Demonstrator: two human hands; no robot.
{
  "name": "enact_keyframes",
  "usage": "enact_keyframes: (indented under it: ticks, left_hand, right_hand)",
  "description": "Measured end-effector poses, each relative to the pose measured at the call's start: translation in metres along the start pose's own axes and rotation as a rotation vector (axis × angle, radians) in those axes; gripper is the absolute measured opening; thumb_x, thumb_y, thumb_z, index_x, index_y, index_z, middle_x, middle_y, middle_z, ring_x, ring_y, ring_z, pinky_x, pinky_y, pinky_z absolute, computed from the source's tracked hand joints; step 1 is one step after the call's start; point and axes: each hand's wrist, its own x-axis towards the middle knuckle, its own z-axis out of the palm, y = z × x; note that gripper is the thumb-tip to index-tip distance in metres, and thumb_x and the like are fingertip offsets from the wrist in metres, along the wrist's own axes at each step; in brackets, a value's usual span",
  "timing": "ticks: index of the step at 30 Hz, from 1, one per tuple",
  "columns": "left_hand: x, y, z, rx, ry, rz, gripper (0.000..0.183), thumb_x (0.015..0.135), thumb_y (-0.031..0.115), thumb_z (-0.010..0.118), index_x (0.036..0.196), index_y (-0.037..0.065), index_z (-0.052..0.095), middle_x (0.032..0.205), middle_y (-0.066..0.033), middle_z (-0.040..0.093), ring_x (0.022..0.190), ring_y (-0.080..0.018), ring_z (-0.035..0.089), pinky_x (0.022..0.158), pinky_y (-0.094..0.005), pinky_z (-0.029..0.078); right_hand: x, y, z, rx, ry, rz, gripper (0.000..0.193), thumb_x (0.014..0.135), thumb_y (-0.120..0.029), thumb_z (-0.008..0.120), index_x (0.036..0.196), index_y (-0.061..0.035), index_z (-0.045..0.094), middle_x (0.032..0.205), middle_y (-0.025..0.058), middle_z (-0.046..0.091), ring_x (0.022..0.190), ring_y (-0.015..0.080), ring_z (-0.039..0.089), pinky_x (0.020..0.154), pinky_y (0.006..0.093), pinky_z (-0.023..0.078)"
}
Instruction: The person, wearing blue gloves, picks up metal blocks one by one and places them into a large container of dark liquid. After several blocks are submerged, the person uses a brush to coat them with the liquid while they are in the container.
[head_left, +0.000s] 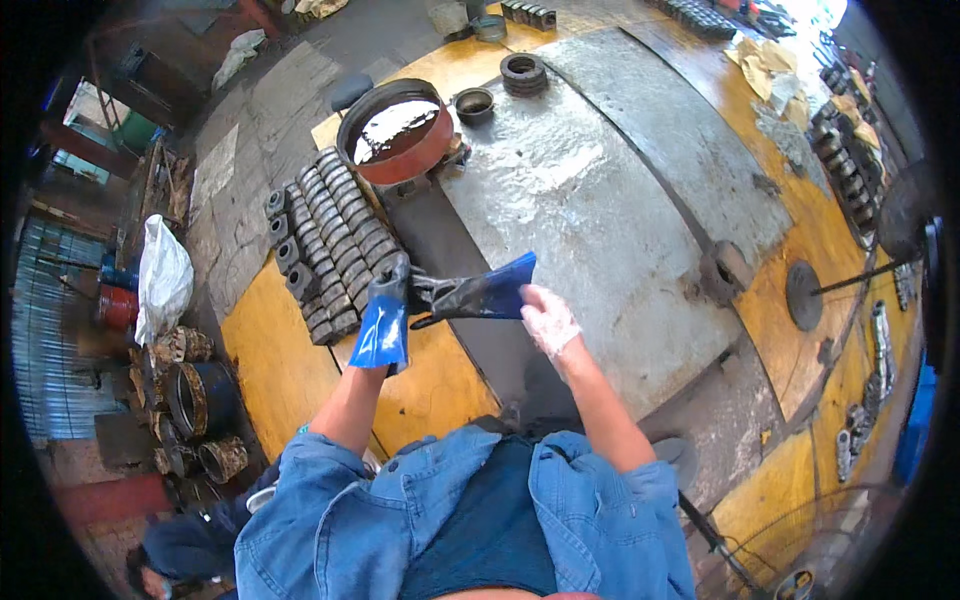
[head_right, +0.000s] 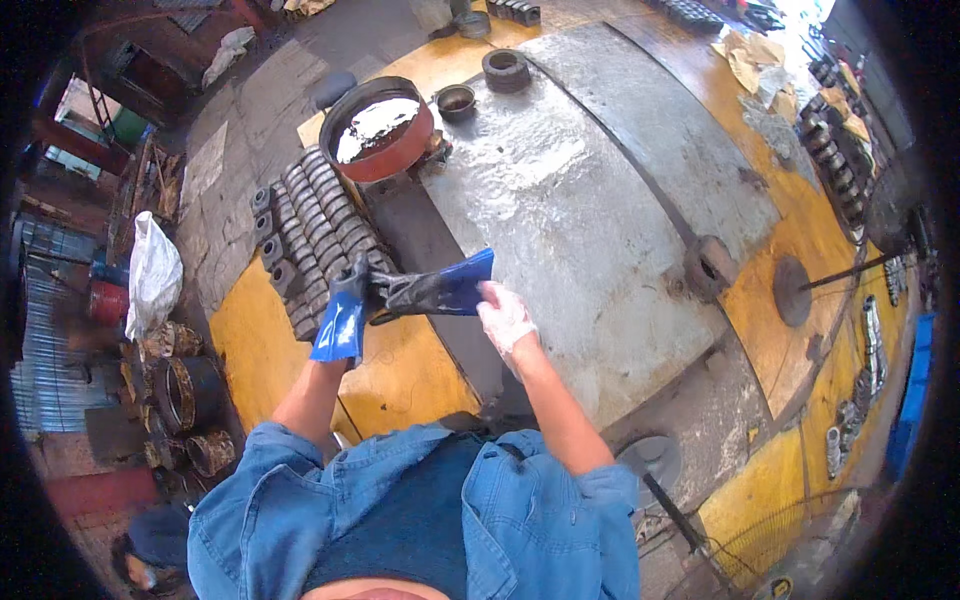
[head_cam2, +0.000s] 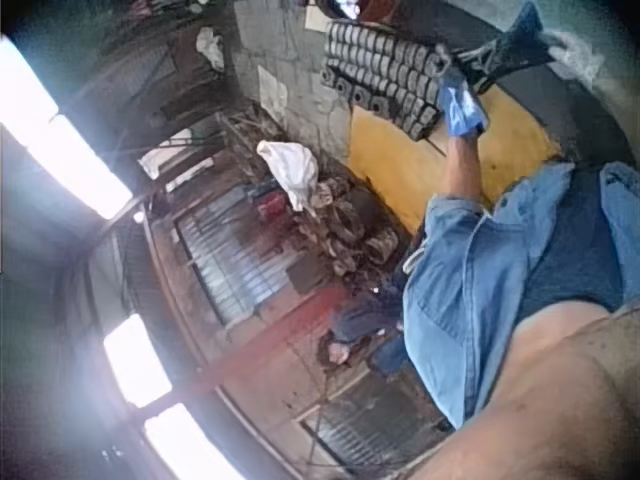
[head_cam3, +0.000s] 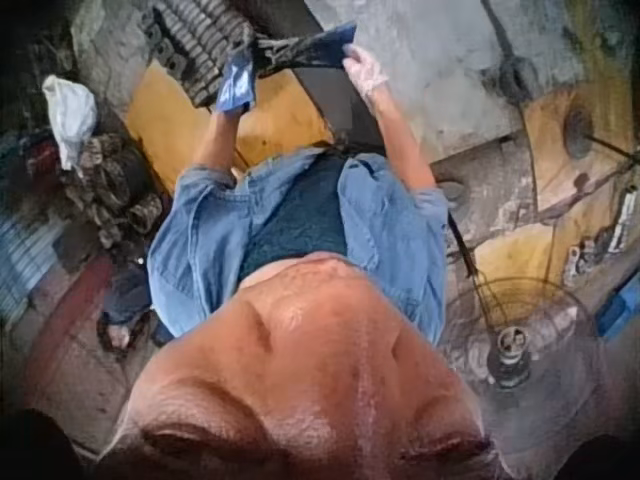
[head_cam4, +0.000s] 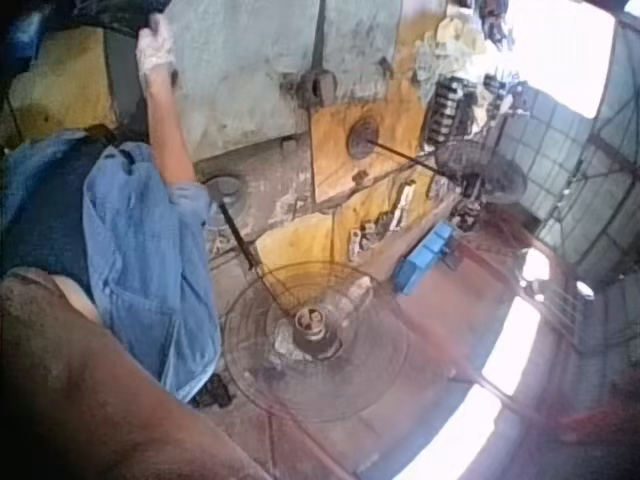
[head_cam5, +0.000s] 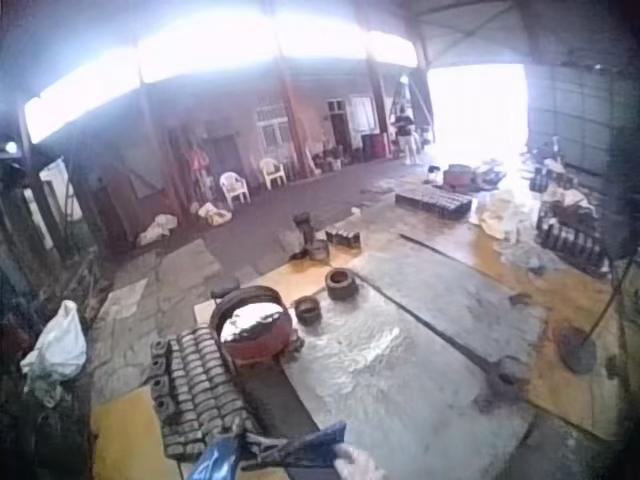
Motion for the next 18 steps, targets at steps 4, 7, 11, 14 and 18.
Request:
enact_keyframes:
  ticks: [4, 7, 11, 14, 18]
  left_hand:
    - [0.032, 0.043, 0.032, 0.024, 0.036, -0.005, 0.045, 0.095, 0.050, 0.067, 0.092, 0.006, 0.073, 0.075, -0.0072, 0.071, 0.060, -0.0196, 0.065, 0.058, -0.0353, 0.054]
    - [0.038, 0.075, 0.048, 0.023, 0.083, -0.014, 0.043, 0.095, 0.048, 0.066, 0.092, 0.006, 0.072, 0.075, -0.0068, 0.071, 0.060, -0.0191, 0.065, 0.058, -0.0346, 0.053]
    - [0.047, 0.102, 0.058, 0.027, 0.143, -0.021, 0.041, 0.096, 0.046, 0.065, 0.092, 0.006, 0.071, 0.076, -0.0062, 0.070, 0.061, -0.0186, 0.064, 0.058, -0.0338, 0.053]
    - [0.056, 0.125, 0.061, 0.034, 0.196, -0.028, 0.039, 0.097, 0.045, 0.065, 0.092, 0.007, 0.070, 0.076, -0.0058, 0.069, 0.061, -0.0182, 0.063, 0.058, -0.0332, 0.053]
    - [0.079, 0.149, 0.061, 0.029, 0.257, -0.029, 0.037, 0.098, 0.043, 0.064, 0.092, 0.007, 0.069, 0.077, -0.0052, 0.069, 0.061, -0.0176, 0.063, 0.058, -0.0324, 0.052]
  right_hand:
    - [0.053, -0.011, -0.018, 0.246, 0.136, 0.037, 0.065, 0.090, -0.003, 0.060, 0.150, 0.0047, 0.037, 0.152, 0.0217, 0.045, 0.141, 0.0286, 0.045, 0.117, 0.0377, 0.035]
    - [0.081, -0.029, -0.042, 0.312, 0.055, 0.082, 0.065, 0.089, -0.002, 0.060, 0.150, 0.0045, 0.038, 0.151, 0.0224, 0.045, 0.142, 0.0304, 0.043, 0.118, 0.0396, 0.034]
    - [0.130, -0.046, -0.056, 0.365, 0.008, 0.161, 0.059, 0.089, -0.007, 0.061, 0.146, 0.0021, 0.046, 0.146, 0.0167, 0.053, 0.133, 0.0279, 0.052, 0.107, 0.0374, 0.044]
    - [0.162, -0.063, -0.056, 0.310, -0.016, 0.209, 0.053, 0.089, -0.012, 0.063, 0.140, -0.0019, 0.054, 0.133, 0.0102, 0.063, 0.107, 0.0231, 0.064, 0.082, 0.0361, 0.053]
    - [0.199, -0.082, -0.044, 0.390, -0.082, 0.236, 0.046, 0.091, -0.013, 0.063, 0.135, -0.0027, 0.058, 0.122, 0.0083, 0.065, 0.101, 0.0208, 0.064, 0.077, 0.0366, 0.054]
